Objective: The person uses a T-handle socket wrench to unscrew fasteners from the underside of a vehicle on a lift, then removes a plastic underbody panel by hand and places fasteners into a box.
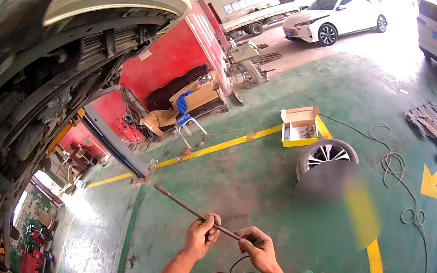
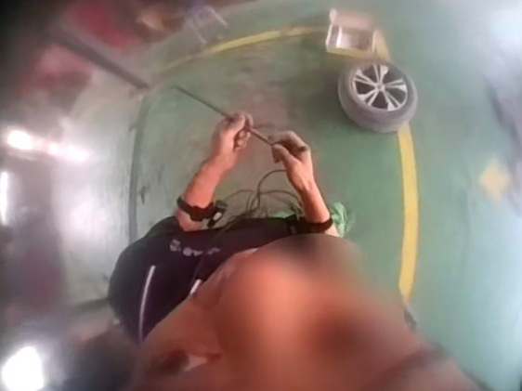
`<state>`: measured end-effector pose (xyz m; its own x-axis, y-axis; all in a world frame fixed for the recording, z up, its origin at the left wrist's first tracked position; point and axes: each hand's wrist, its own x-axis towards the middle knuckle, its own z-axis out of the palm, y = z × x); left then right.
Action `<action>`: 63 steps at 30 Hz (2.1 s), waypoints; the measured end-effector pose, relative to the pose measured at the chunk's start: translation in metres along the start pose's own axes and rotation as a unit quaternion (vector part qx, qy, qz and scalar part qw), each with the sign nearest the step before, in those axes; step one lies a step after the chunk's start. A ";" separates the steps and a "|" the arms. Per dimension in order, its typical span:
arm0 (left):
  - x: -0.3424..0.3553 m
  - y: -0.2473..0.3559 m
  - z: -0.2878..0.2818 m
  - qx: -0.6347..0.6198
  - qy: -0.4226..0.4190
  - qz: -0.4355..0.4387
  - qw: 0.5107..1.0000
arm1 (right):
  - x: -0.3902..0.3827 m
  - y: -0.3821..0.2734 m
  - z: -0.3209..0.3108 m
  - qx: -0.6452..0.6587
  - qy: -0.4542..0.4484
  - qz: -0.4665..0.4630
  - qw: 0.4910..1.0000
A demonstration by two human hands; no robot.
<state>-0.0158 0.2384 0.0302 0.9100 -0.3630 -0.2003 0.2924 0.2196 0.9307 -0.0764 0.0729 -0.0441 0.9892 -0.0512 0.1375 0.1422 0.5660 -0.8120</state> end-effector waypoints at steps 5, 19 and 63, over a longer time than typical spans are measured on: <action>0.048 0.004 0.017 0.098 0.027 0.034 0.994 | 0.062 0.010 -0.041 0.069 -0.091 0.122 0.986; 0.234 0.050 0.069 0.184 0.122 0.157 0.963 | 0.264 -0.036 -0.116 0.182 -0.173 0.237 0.938; 0.623 0.511 -0.122 0.415 0.452 0.321 0.722 | 0.893 0.027 0.122 0.406 -0.444 0.302 0.740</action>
<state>0.7368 0.2350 0.3440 0.7098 0.3939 0.5840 -0.2094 -0.6736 0.7088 0.8061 0.1423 0.1258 0.3990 0.7686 0.5000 -0.7403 0.5918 -0.3189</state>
